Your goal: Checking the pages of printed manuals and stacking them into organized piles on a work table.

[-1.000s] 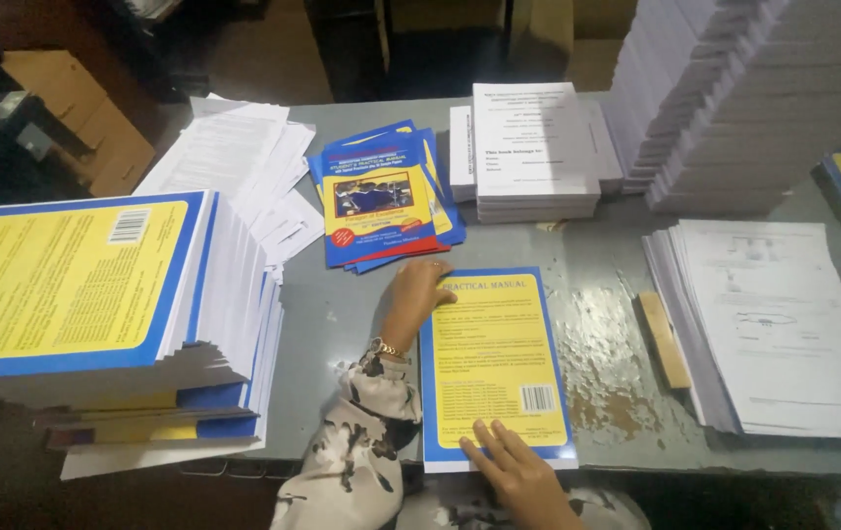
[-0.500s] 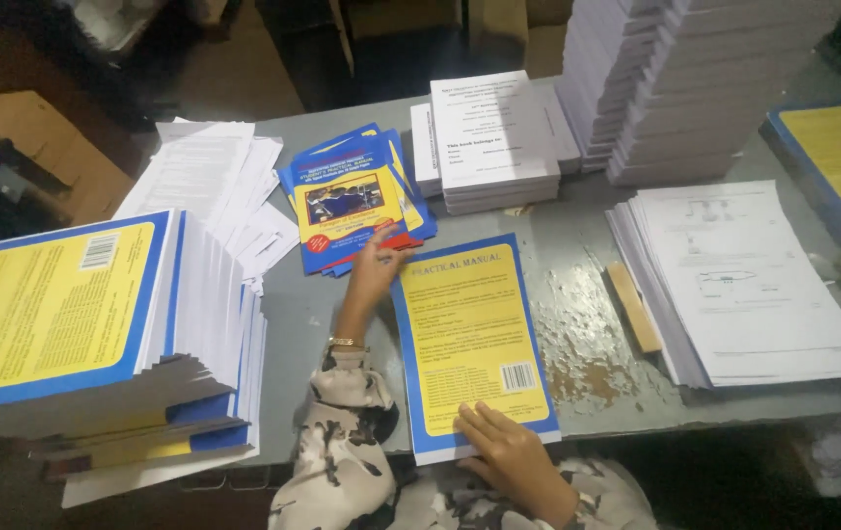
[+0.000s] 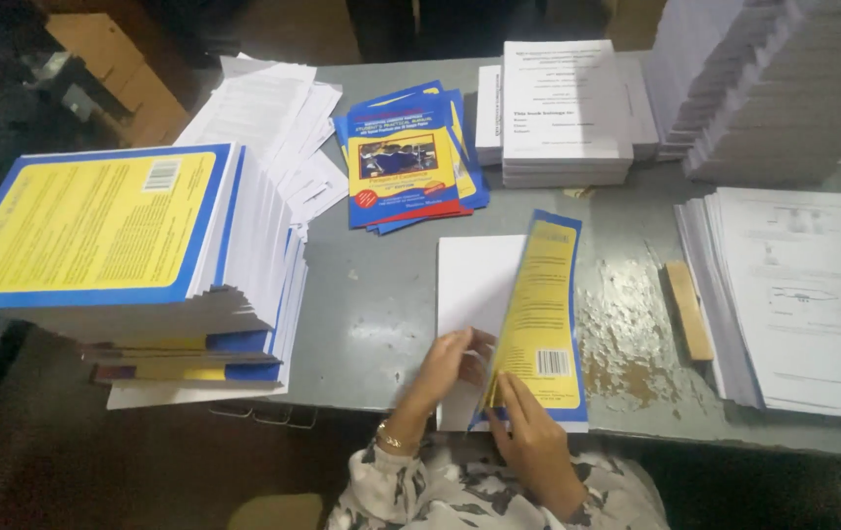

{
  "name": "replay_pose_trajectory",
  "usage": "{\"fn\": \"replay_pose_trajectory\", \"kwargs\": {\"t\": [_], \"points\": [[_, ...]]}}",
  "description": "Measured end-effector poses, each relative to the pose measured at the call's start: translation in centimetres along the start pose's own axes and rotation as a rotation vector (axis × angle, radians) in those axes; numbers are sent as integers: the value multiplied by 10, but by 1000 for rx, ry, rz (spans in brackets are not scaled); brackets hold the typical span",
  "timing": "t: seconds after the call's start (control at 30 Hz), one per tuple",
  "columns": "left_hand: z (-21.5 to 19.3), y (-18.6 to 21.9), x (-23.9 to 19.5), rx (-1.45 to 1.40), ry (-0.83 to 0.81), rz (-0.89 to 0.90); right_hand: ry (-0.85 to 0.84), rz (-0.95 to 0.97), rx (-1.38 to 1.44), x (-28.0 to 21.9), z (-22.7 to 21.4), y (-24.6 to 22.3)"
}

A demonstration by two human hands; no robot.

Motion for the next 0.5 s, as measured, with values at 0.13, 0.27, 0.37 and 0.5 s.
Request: {"fn": "replay_pose_trajectory", "kwargs": {"t": [0.13, 0.27, 0.37, 0.5], "points": [[34, -7, -14, 141, -40, 248, -102, 3, -11, -1, -9, -7], [52, 17, -32, 301, -149, 206, -168, 127, -55, -3, 5, 0], [67, 33, -36, 720, -177, 368, 4, 101, -24, -8, -4, 4], [75, 36, -45, 1117, -110, 570, 21, 273, 56, -32, -17, 42]]}}
Point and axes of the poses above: each hand's wrist, its own x-axis towards the middle knuckle, its own z-axis out of the palm, y = z × x, the point moved 2 cm from there along x, towards the middle knuckle, and after that the axes turned 11 degrees about -y, right-handed, at the moved point
